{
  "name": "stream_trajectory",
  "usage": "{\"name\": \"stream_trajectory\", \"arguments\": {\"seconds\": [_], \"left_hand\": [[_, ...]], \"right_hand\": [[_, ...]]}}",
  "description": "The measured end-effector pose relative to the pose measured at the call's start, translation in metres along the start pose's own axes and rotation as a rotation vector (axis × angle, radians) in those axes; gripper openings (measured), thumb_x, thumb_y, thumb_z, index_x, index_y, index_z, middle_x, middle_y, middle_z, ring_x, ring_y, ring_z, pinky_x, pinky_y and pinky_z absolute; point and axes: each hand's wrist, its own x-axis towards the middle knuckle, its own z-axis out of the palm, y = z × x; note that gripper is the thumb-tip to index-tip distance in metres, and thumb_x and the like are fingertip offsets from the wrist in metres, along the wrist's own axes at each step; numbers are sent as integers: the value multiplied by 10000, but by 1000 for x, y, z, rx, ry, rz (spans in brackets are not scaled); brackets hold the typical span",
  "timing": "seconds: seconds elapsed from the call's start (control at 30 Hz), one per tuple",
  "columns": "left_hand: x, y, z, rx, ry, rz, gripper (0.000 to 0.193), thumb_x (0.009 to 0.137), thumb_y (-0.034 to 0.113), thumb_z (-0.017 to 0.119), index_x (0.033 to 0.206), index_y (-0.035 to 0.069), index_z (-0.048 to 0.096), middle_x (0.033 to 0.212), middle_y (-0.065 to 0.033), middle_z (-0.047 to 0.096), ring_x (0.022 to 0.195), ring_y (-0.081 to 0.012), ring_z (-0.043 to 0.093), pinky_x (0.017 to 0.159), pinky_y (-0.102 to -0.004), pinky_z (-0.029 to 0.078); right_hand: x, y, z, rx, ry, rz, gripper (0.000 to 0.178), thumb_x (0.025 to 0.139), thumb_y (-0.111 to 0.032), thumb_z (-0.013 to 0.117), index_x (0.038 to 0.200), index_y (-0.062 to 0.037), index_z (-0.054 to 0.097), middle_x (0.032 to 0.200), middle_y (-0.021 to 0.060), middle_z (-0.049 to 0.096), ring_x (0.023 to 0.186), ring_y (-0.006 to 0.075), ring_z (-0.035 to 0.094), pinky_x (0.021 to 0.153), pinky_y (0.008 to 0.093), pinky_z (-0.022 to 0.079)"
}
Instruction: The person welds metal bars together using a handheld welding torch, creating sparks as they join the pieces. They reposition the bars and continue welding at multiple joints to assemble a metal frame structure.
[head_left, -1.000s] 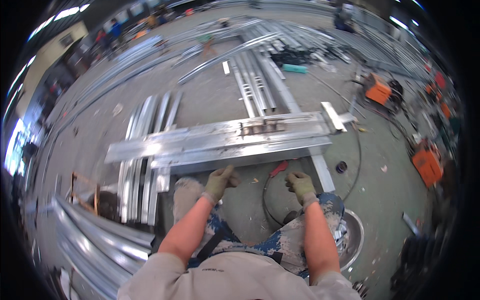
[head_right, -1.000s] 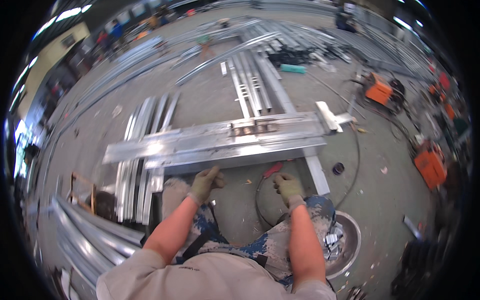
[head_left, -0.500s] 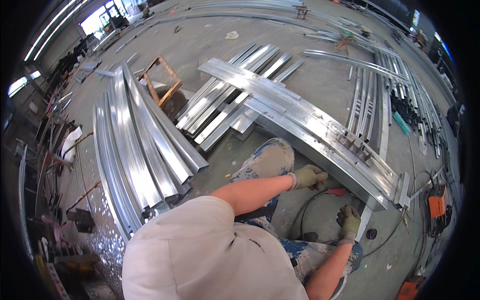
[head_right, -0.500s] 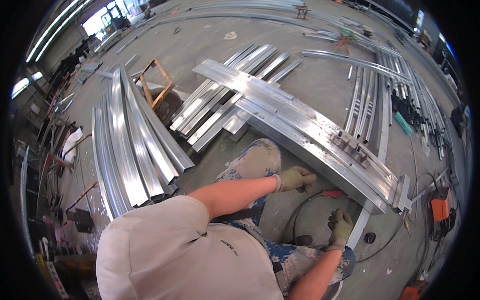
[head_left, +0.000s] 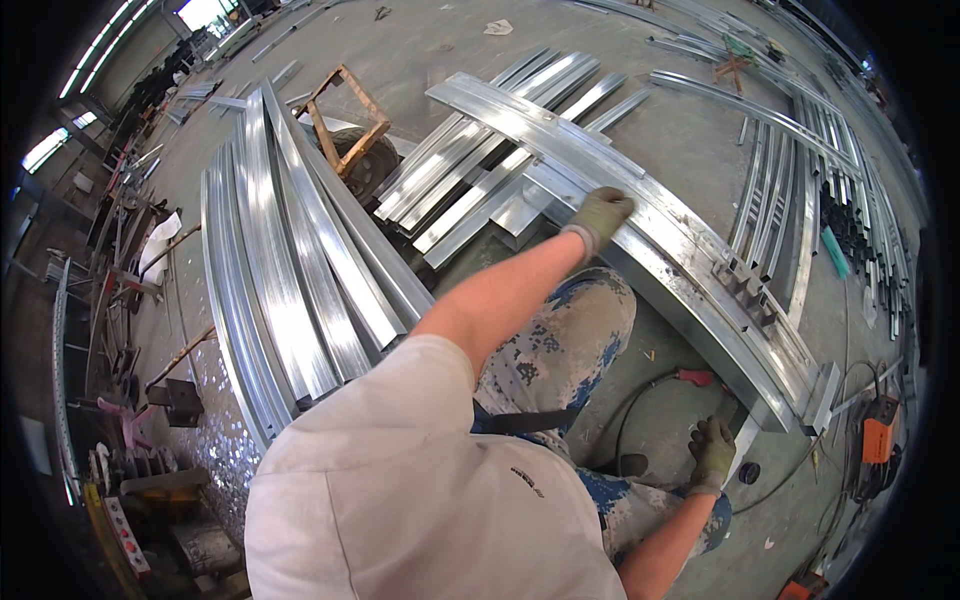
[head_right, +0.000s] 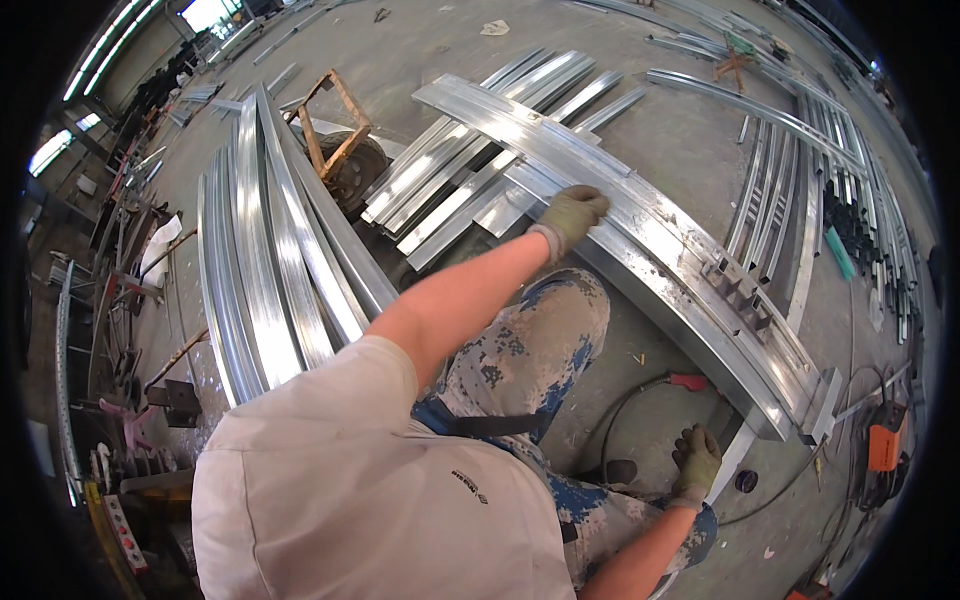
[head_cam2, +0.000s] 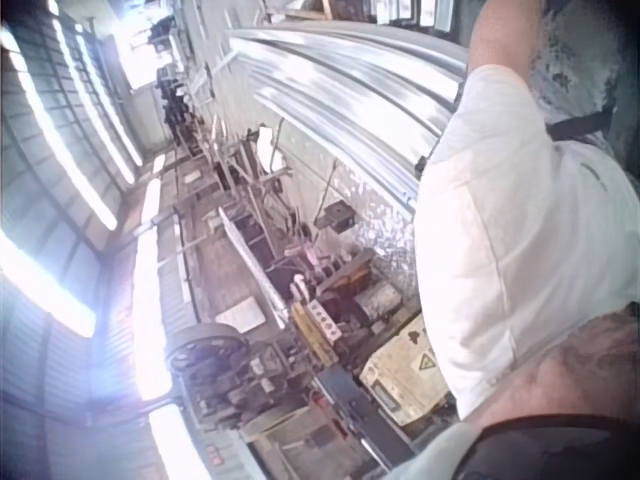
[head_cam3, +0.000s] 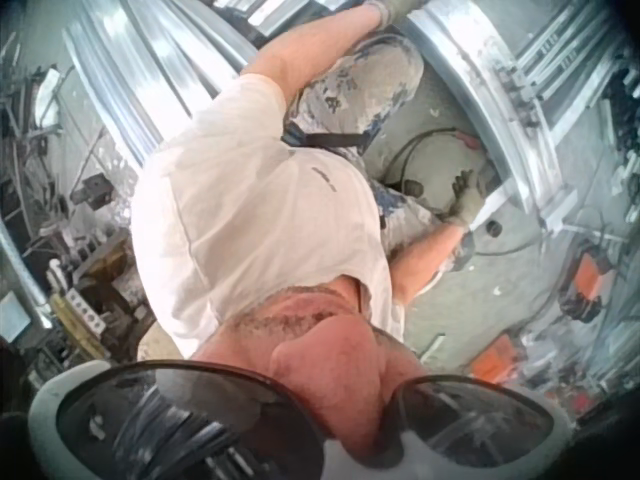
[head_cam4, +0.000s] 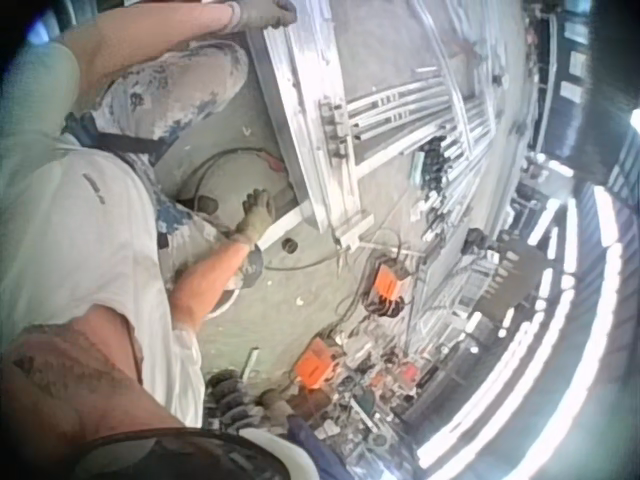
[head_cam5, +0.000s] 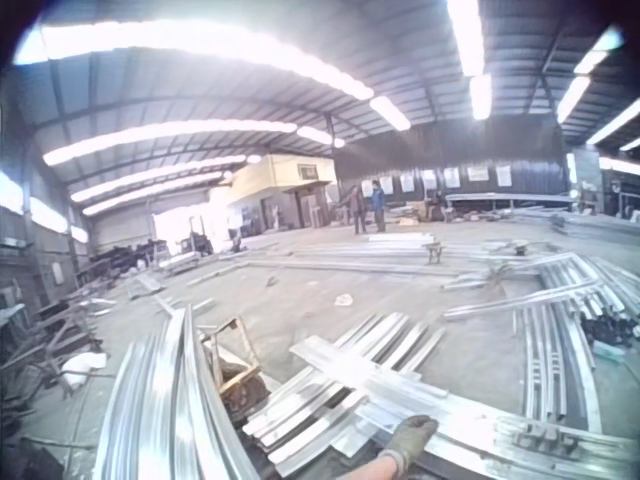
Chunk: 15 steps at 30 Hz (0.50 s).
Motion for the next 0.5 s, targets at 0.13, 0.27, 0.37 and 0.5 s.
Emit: {"name": "stream_trajectory", "arguments": {"seconds": [0.13, 0.27, 0.37, 0.5], "left_hand": [[34, -92, -90, 725, 228, -128, 530, 864, 377, 710, 1235, -1, 735, 1205, -225, 753, 1121, -411, 720, 988, -432, 564], [12, -130, -169, 1056, 184, -444, 521, 875, 400, 716, 1263, 53, 751, 1343, -227, 706, 1254, -367, 689, 1032, -434, 552], [4, -154, -191, 1126, 193, -677, 521, 922, 371, 673, 1346, 69, 703, 1430, -178, 670, 1329, -338, 646, 1065, -442, 533], [-19, -175, -232, 1200, 302, -833, 673, 946, 346, 667, 1535, 69, 496, 1597, -152, 502, 1491, -364, 453, 1182, -511, 396]], "right_hand": [[2, -3, 14, -32, 12, 43, 364, 964, -271, 744, 1241, -46, 672, 974, 64, 727, 739, 140, 657, 593, 267, 514], [7, 8, 8, -41, 45, 78, 351, 970, -280, 748, 1226, -55, 662, 957, 65, 724, 707, 145, 654, 561, 271, 508], [8, 9, 2, -34, 60, 108, 341, 959, -243, 751, 1218, -36, 672, 946, 80, 729, 685, 147, 653, 544, 263, 501], [15, 12, 13, -68, 44, 143, 340, 957, -224, 748, 1223, -24, 677, 942, 89, 733, 679, 149, 661, 540, 259, 501]]}}
